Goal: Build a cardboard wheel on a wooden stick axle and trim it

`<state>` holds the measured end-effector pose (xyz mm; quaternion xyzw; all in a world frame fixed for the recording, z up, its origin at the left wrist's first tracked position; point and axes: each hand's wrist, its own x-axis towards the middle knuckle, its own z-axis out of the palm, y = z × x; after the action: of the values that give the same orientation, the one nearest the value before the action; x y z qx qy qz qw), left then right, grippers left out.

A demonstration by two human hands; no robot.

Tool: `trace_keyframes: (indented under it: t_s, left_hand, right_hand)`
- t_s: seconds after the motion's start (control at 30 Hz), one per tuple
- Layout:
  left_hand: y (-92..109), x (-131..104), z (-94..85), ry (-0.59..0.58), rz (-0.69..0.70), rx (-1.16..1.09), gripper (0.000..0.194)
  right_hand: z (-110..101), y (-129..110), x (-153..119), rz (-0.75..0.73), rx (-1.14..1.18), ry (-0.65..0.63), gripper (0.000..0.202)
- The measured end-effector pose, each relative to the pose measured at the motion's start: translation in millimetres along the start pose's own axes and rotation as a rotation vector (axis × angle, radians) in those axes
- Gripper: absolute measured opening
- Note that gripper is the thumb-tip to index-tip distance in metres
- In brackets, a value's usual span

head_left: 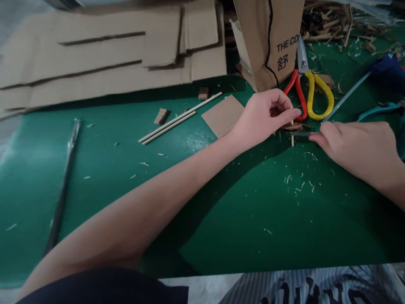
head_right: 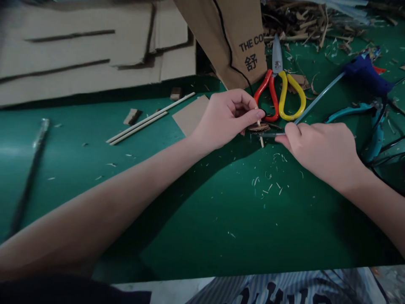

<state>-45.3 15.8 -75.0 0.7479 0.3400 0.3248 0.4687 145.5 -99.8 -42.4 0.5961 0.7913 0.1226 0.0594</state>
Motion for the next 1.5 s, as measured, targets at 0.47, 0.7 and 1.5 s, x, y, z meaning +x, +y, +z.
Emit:
trace_keyframes:
  t_s: [0.47,0.7,1.5]
  left_hand:
    - [-5,0,0.3,0.009,0.040,0.027,0.023]
    - [-3,0,-0.2,0.008,0.027,0.017,0.024]
    - [0,1,0.1,0.009,0.025,0.028,0.025]
  right_hand:
    - [0,2,-5,-0.030,-0.012,-0.031,0.055]
    - [-3,2,2,-0.021,-0.020,-0.056,0.054]
    - [1,-4,-2,0.003,-0.030,-0.016,0.053]
